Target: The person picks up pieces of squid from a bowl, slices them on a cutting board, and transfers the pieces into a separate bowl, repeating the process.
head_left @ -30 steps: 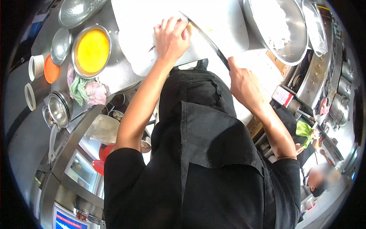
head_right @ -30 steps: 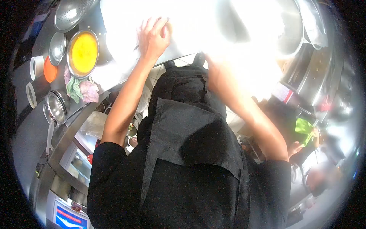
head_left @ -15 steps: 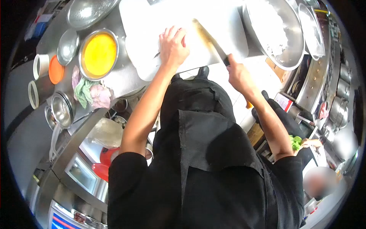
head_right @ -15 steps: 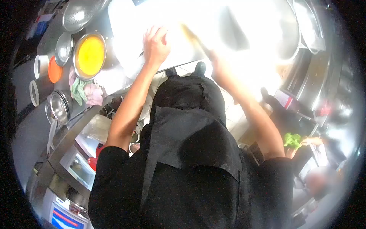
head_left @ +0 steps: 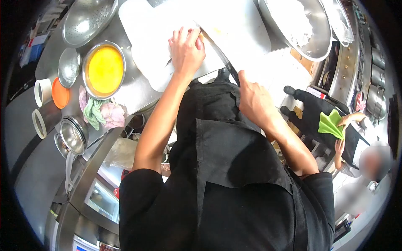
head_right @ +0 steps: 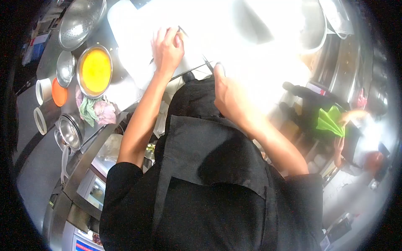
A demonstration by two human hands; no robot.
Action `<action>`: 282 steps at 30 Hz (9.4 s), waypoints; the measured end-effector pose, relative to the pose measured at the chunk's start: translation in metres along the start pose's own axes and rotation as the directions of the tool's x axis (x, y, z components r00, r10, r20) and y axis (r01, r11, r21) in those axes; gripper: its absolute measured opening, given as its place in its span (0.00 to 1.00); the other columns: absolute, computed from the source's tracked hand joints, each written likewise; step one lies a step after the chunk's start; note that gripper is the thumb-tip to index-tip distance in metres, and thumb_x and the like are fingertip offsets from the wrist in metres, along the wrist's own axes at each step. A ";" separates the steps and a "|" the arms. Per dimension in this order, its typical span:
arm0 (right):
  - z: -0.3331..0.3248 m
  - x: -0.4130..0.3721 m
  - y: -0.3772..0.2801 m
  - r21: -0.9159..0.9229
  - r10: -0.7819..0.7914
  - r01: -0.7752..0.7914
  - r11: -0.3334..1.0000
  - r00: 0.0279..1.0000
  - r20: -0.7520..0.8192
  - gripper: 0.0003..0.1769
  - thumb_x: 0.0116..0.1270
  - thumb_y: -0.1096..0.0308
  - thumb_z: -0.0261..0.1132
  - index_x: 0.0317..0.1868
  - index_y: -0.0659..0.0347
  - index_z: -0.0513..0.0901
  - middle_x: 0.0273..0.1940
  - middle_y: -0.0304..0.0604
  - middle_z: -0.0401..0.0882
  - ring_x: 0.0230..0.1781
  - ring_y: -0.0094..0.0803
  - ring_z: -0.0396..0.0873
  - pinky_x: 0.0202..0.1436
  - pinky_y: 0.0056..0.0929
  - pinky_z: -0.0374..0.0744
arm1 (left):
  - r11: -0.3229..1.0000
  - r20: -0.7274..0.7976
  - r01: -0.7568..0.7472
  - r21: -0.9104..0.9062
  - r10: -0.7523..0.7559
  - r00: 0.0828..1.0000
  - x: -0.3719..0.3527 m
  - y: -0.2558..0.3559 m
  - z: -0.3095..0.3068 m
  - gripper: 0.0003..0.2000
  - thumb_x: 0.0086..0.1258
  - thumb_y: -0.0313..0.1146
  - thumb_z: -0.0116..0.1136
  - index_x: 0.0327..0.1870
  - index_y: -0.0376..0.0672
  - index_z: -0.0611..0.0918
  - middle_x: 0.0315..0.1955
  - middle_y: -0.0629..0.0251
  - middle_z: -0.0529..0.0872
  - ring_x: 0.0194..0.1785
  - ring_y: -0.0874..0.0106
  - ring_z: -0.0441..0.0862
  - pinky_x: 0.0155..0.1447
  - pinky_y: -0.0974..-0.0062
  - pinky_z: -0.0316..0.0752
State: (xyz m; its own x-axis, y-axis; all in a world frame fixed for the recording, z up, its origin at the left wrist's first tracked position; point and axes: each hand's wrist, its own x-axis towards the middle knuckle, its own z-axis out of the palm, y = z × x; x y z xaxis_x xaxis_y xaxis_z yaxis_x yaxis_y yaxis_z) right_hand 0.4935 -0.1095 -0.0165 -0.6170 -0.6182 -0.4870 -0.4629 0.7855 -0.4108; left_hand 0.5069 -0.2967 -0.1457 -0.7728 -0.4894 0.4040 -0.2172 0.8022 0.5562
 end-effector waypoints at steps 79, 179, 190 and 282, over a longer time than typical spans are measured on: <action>0.028 0.026 -0.015 -0.090 -0.200 0.201 0.975 0.980 0.025 0.22 0.53 0.81 0.55 0.51 0.75 0.63 0.24 0.67 0.77 0.30 0.63 0.79 0.32 0.53 0.77 | 0.988 0.013 -0.063 -0.138 0.066 0.998 -0.025 -0.022 -0.050 0.12 0.50 0.18 0.56 0.37 0.37 0.79 0.42 0.57 0.80 0.48 0.58 0.77 0.48 0.64 0.77; -0.120 -0.032 0.115 0.622 -0.100 0.000 0.783 0.987 0.126 0.21 0.68 0.78 0.55 0.61 0.68 0.62 0.27 0.42 0.74 0.19 0.21 0.72 0.17 0.18 0.71 | 0.444 -0.029 0.787 -0.429 -0.877 0.479 -0.042 -0.106 -0.067 0.19 0.45 0.30 0.69 0.39 0.31 0.80 0.33 0.55 0.85 0.36 0.61 0.83 0.41 0.68 0.76; -0.120 -0.040 0.098 0.630 -0.048 -0.026 0.776 0.994 0.101 0.24 0.68 0.78 0.56 0.61 0.73 0.61 0.25 0.43 0.75 0.19 0.21 0.71 0.18 0.19 0.70 | 0.747 -0.240 0.586 0.315 -0.534 0.811 -0.015 0.002 -0.055 0.24 0.53 0.36 0.69 0.51 0.46 0.75 0.54 0.54 0.71 0.56 0.52 0.69 0.58 0.58 0.66; -0.052 0.037 0.019 -0.465 -0.296 0.428 0.775 0.896 0.331 0.13 0.63 0.76 0.54 0.47 0.63 0.64 0.21 0.60 0.77 0.26 0.60 0.78 0.33 0.55 0.74 | 0.961 -0.262 0.253 -0.109 -0.273 0.926 -0.064 0.018 -0.025 0.14 0.50 0.18 0.59 0.40 0.39 0.80 0.42 0.59 0.77 0.43 0.59 0.75 0.45 0.64 0.71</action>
State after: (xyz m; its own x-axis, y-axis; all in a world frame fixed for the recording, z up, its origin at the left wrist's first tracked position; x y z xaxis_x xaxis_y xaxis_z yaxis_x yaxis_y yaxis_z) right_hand 0.4286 -0.1159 -0.0018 -0.2055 -0.7958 -0.5696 -0.9186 0.3576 -0.1682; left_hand 0.5670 -0.2592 -0.1432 -0.4999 -0.7616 0.4124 -0.3391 0.6102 0.7160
